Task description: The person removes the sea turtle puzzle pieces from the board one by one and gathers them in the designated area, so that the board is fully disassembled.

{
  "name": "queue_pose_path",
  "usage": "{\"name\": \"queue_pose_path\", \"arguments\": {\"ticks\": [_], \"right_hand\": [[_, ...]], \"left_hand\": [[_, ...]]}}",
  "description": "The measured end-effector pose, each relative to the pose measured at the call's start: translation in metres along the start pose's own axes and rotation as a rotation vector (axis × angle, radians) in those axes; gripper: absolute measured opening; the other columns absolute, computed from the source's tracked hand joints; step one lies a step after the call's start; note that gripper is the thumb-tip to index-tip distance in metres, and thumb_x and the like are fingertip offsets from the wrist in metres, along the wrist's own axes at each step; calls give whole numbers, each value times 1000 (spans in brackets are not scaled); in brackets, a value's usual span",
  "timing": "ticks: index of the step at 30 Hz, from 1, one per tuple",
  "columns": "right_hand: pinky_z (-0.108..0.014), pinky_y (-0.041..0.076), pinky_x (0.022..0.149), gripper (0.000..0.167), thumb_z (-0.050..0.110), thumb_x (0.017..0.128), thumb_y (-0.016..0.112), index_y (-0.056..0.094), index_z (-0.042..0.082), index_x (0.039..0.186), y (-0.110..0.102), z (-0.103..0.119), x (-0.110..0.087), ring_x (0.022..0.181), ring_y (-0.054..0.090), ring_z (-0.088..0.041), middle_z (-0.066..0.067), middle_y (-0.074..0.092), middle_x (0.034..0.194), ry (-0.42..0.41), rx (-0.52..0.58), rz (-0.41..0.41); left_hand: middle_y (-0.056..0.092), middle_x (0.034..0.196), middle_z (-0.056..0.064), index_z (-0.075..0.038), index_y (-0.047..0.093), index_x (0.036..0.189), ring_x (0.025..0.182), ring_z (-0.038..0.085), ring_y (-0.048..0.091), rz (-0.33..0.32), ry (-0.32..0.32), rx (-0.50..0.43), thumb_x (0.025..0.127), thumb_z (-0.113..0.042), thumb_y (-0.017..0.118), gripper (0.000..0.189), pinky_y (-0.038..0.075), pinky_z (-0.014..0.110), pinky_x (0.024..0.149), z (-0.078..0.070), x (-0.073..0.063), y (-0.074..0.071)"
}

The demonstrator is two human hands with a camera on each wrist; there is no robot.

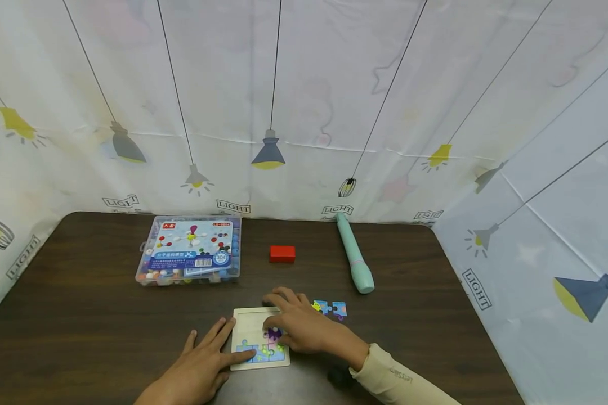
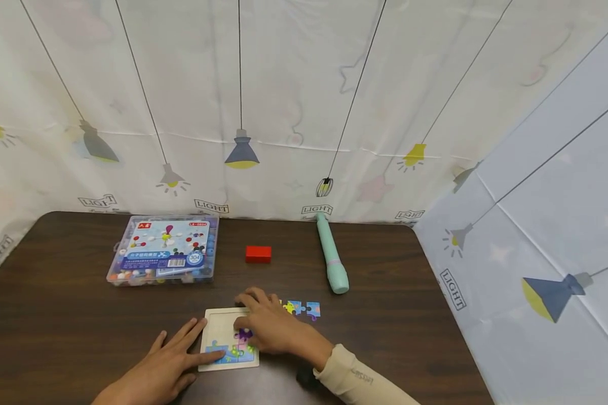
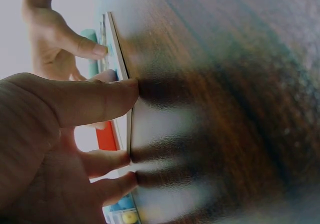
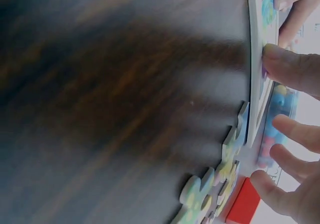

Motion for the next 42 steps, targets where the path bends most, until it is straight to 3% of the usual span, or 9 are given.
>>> {"name": "queue_pose_path", "arguments": {"ticks": [8,12,17,24,30,36,42], "right_hand": [[-50,48,100,28,20,93,77,70,23,120,0,3,-1,134,44,-24,-1,57,135,-28,10,-52],[-35,48,89,19,15,93,76,68,19,110,1,5,-2,108,56,-13,5,65,110,-54,62,-103],[-22,41,73,14,11,91,78,65,16,92,-2,5,-1,79,51,-4,9,60,85,-69,200,-142],[-27,53,76,18,1,91,75,62,13,91,-14,-10,-18,82,56,-5,5,64,88,28,456,-215],[-37,57,73,18,0,88,78,63,11,88,-25,-42,-45,81,62,-7,4,67,86,69,467,-278],[-33,53,71,22,-1,87,78,61,12,84,-26,-65,-75,79,58,-8,6,63,84,115,406,-213],[-25,47,65,26,-5,87,76,58,12,79,-19,-73,-92,72,52,-5,7,56,77,123,448,-124]], "left_hand": [[27,165,22,-44,60,142,151,48,20,0,-12,11,94,-16,74,57,19,88,98,0,1,0],[27,165,21,-44,61,141,151,47,19,6,-25,5,93,-16,75,57,18,88,98,0,2,0],[27,164,21,-43,61,141,151,47,20,-7,-22,6,93,-15,75,57,19,88,98,-1,1,0],[28,165,20,-45,61,141,151,47,20,-12,-34,14,93,-16,75,58,19,88,99,-1,1,1],[29,164,20,-45,62,140,151,46,21,-38,-36,11,93,-15,74,56,18,88,98,-2,-1,-1],[29,164,20,-45,62,140,151,46,21,-45,-29,6,93,-15,74,57,18,88,99,-3,-1,-1],[29,164,19,-44,62,140,151,45,22,-47,-31,11,94,-16,73,55,19,87,99,-3,-1,0]]}}
Point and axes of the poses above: each hand's wrist, its own x-axis towards the middle knuckle, its own y-axis out of the palm, z = x × y, the point moved 2 cm from there along x, towards the middle knuckle
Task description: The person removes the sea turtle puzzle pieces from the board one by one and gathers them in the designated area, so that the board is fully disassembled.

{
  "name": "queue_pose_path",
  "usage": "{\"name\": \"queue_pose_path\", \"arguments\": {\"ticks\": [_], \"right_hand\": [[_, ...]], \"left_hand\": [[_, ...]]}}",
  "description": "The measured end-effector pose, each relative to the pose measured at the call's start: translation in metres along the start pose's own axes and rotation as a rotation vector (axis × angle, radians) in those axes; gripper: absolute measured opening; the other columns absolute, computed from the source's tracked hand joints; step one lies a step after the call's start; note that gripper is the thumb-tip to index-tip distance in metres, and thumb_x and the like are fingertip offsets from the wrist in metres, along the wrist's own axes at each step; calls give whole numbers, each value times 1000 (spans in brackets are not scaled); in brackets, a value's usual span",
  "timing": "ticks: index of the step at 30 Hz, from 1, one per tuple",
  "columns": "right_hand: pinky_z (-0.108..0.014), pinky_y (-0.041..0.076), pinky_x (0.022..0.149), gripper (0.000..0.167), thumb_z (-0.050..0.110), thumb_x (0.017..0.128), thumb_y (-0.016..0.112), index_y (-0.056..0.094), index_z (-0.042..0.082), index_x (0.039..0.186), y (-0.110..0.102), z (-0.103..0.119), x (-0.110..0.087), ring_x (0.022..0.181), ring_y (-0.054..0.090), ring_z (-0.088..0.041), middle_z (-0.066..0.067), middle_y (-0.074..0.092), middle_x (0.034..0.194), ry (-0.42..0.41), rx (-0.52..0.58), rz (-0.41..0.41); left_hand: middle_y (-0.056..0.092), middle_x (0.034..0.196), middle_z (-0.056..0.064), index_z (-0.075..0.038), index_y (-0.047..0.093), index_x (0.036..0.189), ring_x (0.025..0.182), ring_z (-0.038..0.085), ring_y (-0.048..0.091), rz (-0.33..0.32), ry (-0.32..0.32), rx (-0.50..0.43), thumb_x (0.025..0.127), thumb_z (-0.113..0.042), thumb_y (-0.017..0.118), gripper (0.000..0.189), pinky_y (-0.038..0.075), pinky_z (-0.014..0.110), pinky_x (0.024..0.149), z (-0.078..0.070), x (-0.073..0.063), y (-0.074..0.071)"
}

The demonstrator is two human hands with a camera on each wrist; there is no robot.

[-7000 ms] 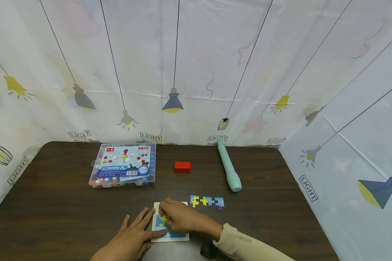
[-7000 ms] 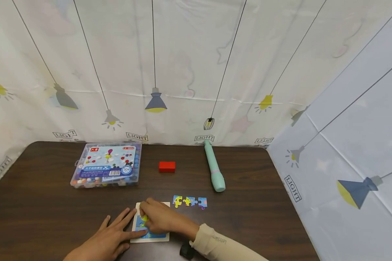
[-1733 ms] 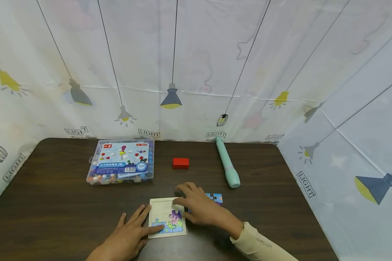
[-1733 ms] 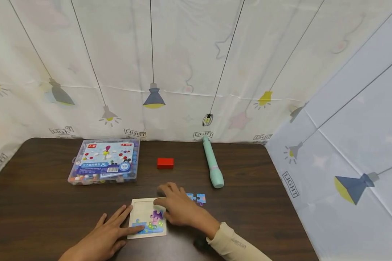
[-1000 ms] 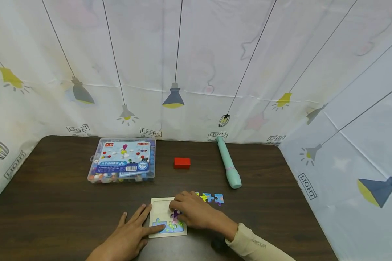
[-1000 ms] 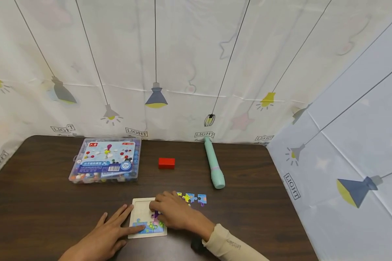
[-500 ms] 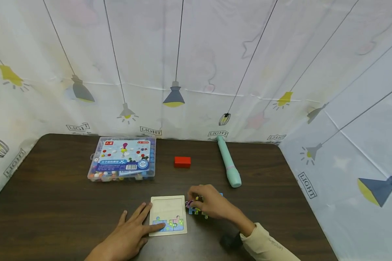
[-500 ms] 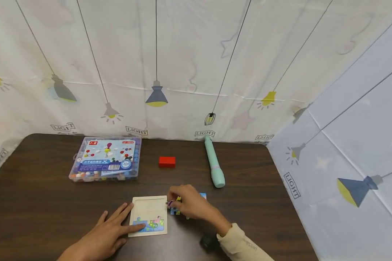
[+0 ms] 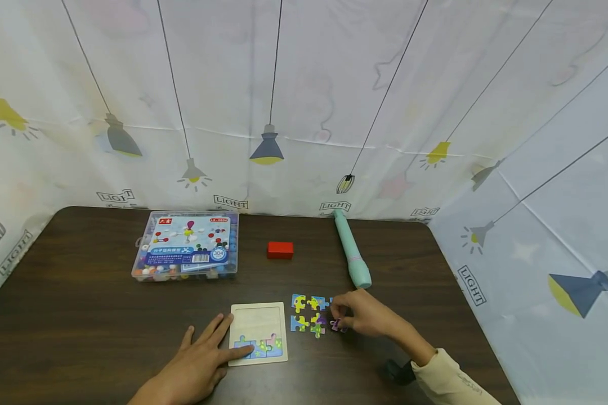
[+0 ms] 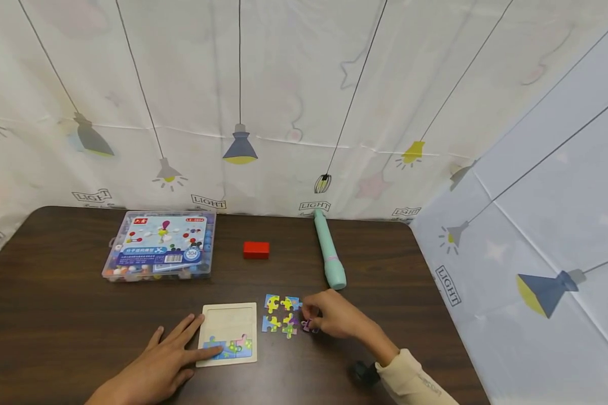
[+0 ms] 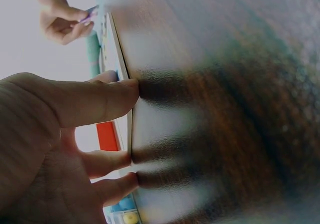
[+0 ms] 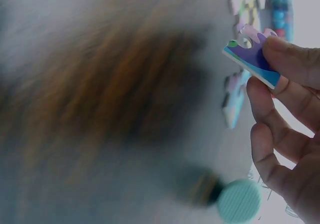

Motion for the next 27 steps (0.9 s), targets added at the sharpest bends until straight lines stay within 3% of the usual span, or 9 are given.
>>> {"name": "queue_pose_path", "arguments": {"ticks": [5,12,27], "right_hand": [[-26,41,69,25,-2,85,79,60,13,81,7,-4,-2,75,51,-14,8,55,78,-33,-76,-11],[-35,45,76,20,2,82,83,72,15,90,15,-6,-5,92,48,-16,2,62,98,-33,-252,-103],[-36,44,76,19,9,83,84,74,16,98,21,-8,-5,93,49,-17,2,61,102,9,-325,-122]], "left_hand": [[30,164,19,-44,62,140,151,45,23,-12,6,8,94,-16,74,56,20,87,99,0,-2,-1],[30,164,18,-45,61,140,151,45,22,-1,-2,1,94,-16,73,55,18,87,99,-1,0,0],[29,164,19,-44,62,140,151,46,21,2,0,-5,94,-16,73,55,18,88,99,0,1,0]]}}
Point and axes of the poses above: each hand's wrist, its own x-axis towards the middle knuckle, its own y-axis out of the palm, z = x × y, the point moved 2 cm from there along x, towards the middle knuckle
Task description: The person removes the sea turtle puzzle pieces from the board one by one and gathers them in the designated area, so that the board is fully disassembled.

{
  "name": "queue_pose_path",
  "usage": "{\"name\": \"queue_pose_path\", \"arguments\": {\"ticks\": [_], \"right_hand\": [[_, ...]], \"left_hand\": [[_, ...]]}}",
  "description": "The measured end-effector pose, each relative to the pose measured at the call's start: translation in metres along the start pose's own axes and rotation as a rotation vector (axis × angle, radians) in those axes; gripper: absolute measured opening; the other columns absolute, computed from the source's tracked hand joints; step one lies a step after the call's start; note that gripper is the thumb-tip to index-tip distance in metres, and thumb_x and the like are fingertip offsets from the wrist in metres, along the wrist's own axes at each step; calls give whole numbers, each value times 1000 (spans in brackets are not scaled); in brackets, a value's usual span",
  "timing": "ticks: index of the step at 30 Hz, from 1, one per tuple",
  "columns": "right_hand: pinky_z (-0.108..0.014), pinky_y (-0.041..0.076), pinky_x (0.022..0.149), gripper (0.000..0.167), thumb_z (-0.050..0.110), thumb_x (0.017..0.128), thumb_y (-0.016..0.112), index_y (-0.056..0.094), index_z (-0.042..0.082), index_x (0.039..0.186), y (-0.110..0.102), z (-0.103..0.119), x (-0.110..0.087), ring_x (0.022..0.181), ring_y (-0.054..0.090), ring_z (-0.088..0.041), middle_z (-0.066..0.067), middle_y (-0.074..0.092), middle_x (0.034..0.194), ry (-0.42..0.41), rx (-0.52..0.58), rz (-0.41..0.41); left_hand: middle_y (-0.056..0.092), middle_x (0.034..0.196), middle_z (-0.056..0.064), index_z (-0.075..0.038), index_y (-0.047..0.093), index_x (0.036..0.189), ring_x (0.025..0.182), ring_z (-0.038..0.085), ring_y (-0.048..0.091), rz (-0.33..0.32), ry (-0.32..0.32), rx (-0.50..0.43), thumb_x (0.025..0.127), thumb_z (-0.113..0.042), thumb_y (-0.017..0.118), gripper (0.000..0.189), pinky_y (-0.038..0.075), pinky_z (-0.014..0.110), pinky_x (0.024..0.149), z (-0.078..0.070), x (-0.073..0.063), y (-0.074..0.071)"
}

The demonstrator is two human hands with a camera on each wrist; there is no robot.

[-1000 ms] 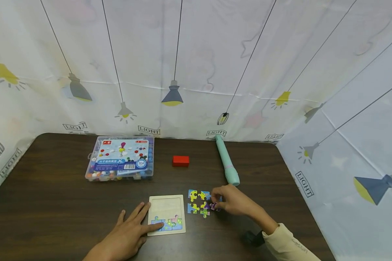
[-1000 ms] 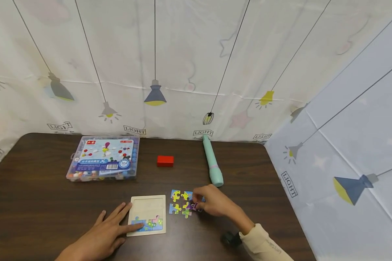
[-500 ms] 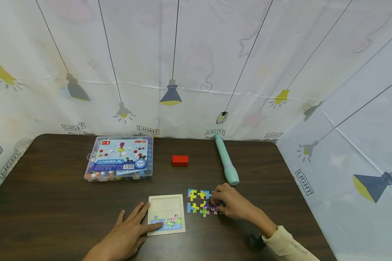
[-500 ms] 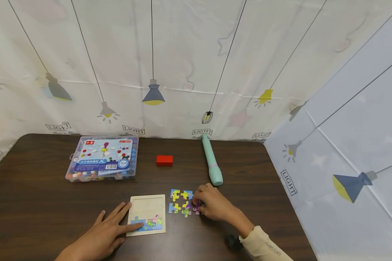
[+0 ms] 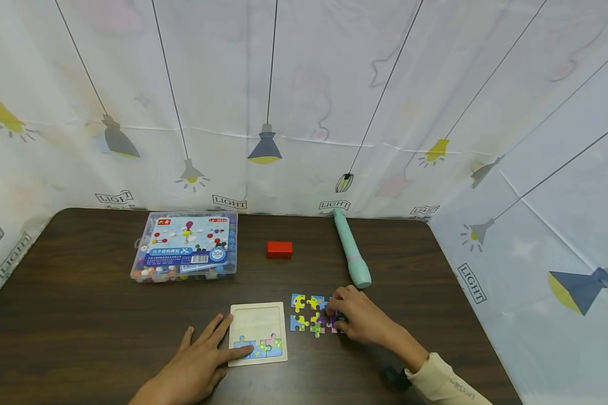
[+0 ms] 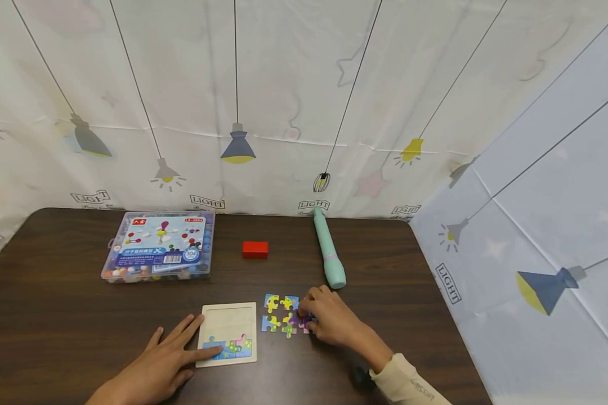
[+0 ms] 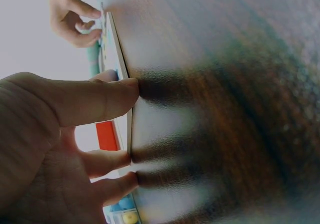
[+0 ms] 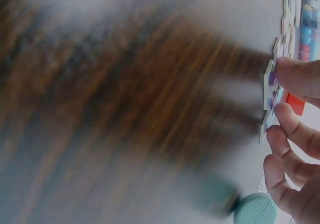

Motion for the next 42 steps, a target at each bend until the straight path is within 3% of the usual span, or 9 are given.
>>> {"name": "queue_pose_path", "arguments": {"ticks": [6,11,14,19,24,31,38,42], "right_hand": [[-30,41,71,22,10,83,85,72,15,100,-1,12,5,84,45,-13,1,61,101,1,-43,-103],[-27,41,67,23,11,85,83,73,12,105,-1,38,22,81,43,-12,0,61,100,-44,-67,-159],[-25,42,69,23,12,87,81,73,12,109,1,60,38,82,46,-13,0,62,100,-102,-73,-116],[-20,46,73,27,16,93,75,72,14,120,14,100,66,90,53,-11,2,63,106,-198,-83,64],[-15,43,65,31,20,91,77,70,19,121,33,127,84,86,53,-3,6,62,105,-279,-134,183],[-14,39,58,21,14,90,78,69,18,109,44,133,88,75,47,1,7,59,97,-255,-73,214],[-15,45,66,31,14,89,80,69,15,118,45,131,88,80,53,1,7,60,100,-198,17,216],[-14,47,72,39,13,87,83,68,14,123,46,129,88,82,53,2,8,61,103,-159,70,228]], "left_hand": [[29,165,19,-45,61,140,151,45,20,0,-1,2,94,-17,74,55,17,87,100,0,0,0],[28,165,18,-46,61,140,152,45,20,10,-5,1,94,-17,74,56,17,87,100,1,0,0],[28,165,19,-45,61,141,151,46,20,13,1,4,93,-17,75,57,18,88,99,2,0,-1],[25,166,18,-45,59,143,152,45,19,16,10,1,95,-17,73,57,18,88,99,2,-2,-2],[22,167,18,-45,57,144,153,46,16,23,29,-13,97,-18,70,56,18,88,99,1,-3,-2],[22,167,20,-43,58,144,152,47,16,21,44,-15,97,-16,71,56,18,89,97,0,-3,-3],[27,165,22,-43,60,142,151,48,20,-2,56,3,98,-19,68,51,20,89,96,0,-6,0],[29,163,24,-43,64,138,150,47,23,20,87,0,97,-19,70,48,20,90,94,1,-10,0]]}}
Point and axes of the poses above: each hand's wrist, its own x-axis towards the middle knuckle, its own y-axis out of the palm, z = x × y, the point moved 2 cm from there along x, towards the middle knuckle
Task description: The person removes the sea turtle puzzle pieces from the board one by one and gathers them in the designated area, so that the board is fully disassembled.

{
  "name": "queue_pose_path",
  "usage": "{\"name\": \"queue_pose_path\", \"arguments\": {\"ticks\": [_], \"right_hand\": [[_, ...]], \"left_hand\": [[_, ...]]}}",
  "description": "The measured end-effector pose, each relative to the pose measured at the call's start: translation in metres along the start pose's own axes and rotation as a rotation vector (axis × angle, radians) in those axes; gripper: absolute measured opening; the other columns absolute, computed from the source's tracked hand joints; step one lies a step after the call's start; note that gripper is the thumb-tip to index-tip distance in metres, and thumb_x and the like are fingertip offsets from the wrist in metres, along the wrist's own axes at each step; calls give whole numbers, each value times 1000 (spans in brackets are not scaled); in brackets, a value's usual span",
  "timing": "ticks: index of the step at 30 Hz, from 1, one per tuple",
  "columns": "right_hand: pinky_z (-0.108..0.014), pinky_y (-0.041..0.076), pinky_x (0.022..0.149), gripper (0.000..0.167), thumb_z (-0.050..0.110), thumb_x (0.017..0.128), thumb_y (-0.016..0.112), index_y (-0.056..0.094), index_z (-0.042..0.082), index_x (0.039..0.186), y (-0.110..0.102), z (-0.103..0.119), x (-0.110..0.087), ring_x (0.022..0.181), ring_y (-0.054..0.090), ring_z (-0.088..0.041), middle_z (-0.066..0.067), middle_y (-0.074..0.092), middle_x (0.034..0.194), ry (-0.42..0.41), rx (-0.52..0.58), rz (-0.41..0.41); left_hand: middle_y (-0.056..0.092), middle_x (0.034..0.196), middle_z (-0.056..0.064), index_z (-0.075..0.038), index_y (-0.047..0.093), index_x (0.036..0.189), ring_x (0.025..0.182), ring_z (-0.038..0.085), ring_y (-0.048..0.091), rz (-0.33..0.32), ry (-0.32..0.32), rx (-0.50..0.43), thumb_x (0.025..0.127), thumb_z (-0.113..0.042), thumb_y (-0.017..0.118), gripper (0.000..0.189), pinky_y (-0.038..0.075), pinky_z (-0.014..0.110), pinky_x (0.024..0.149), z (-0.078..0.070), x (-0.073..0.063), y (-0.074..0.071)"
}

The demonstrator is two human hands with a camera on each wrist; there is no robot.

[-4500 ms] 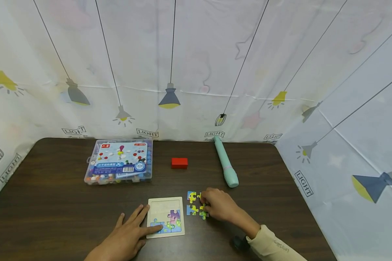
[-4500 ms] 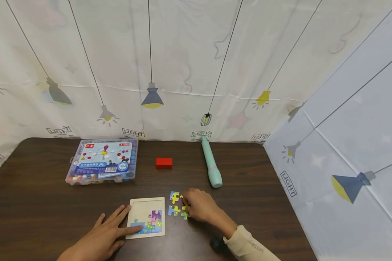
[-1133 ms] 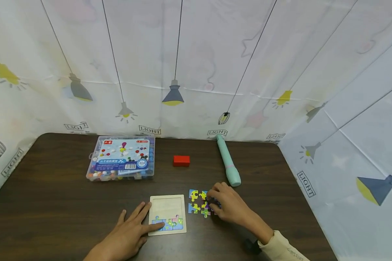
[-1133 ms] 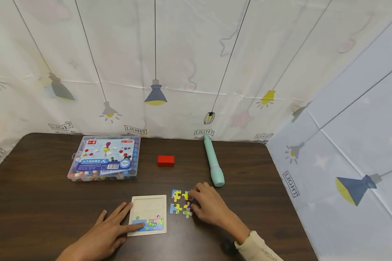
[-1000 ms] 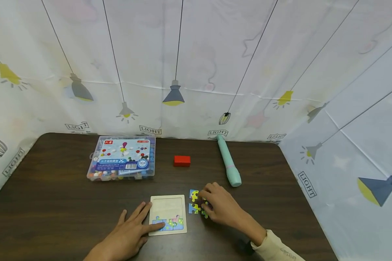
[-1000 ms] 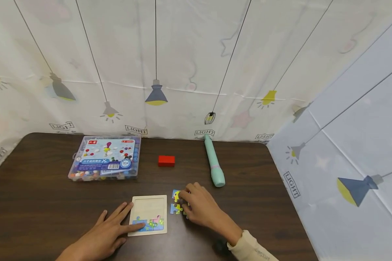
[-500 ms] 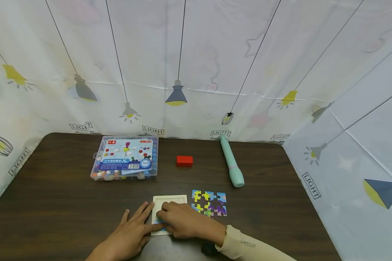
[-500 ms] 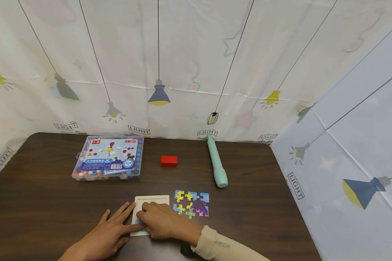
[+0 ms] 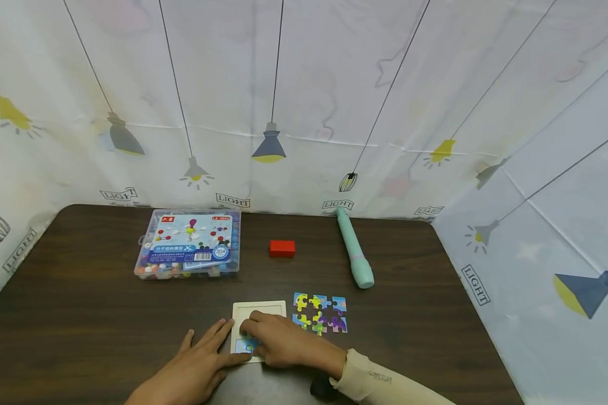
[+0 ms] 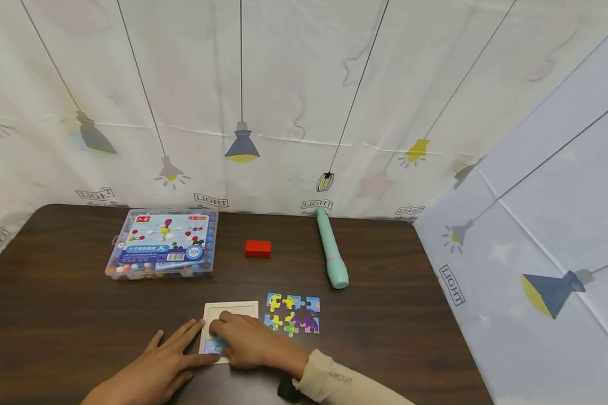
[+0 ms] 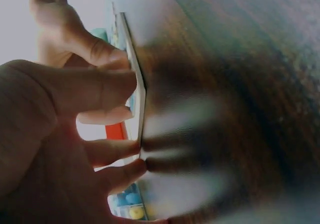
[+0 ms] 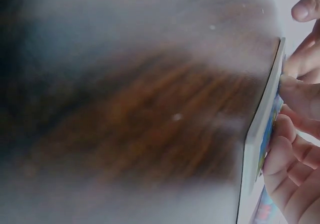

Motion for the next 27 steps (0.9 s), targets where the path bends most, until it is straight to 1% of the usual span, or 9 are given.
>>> {"name": "queue_pose_path", "arguments": {"ticks": [3,6,9,13,16,19,22,24,27], "right_hand": [[-14,48,73,41,11,85,84,67,15,123,0,-1,1,83,54,2,8,61,103,15,25,-3],[-15,48,73,41,11,85,84,65,16,122,0,-2,1,82,54,1,8,60,102,25,47,-6],[-15,47,71,38,10,87,82,63,17,119,0,-3,0,81,53,1,7,60,101,32,72,-19],[-14,45,68,30,12,91,77,61,17,116,0,-4,-3,77,50,0,6,59,100,33,111,-43],[-13,43,66,22,16,95,75,61,17,113,-1,-3,-4,75,48,1,6,58,99,12,141,-70],[-12,40,65,16,18,96,74,60,16,105,-1,-1,-3,73,46,0,6,58,94,-28,162,-110],[-12,36,64,18,17,95,74,57,16,96,-1,2,-2,71,43,1,8,54,85,-67,185,-134],[-11,33,62,20,16,95,75,54,16,91,0,4,-1,68,41,1,10,49,78,-83,210,-133],[-10,32,60,22,13,95,74,53,16,88,0,5,-1,64,39,2,13,43,72,-89,257,-121]], "left_hand": [[27,164,23,-45,64,137,150,47,22,28,15,-30,96,-18,71,49,18,91,94,1,-2,-2],[25,166,21,-46,63,137,151,46,20,49,11,-53,97,-18,70,49,16,91,95,0,-2,-3],[24,166,21,-46,64,137,151,46,20,55,-3,-63,98,-18,68,48,14,91,95,0,-1,-4],[24,166,21,-47,64,136,151,46,19,56,-12,-62,98,-18,68,48,14,91,95,-1,0,-4],[24,166,21,-46,65,136,151,46,19,64,-16,-68,98,-17,68,48,14,91,95,-2,0,-4],[24,166,22,-46,65,136,151,47,19,75,-26,-77,98,-16,68,49,14,91,95,-2,-1,-4],[25,165,23,-46,66,135,151,47,19,78,-34,-80,97,-15,69,49,14,91,95,-3,-1,-5],[26,165,23,-45,67,134,151,47,20,71,-35,-74,96,-15,70,49,15,91,94,-3,-1,-5],[28,164,23,-45,68,132,151,46,21,65,-41,-66,96,-14,70,48,16,91,94,-4,-2,-5]]}}
Point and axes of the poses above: each hand's wrist, its own x-axis towards the middle knuckle, its own y-axis out of the palm, z = x × y, the point moved 2 cm from there along x, towards the middle knuckle
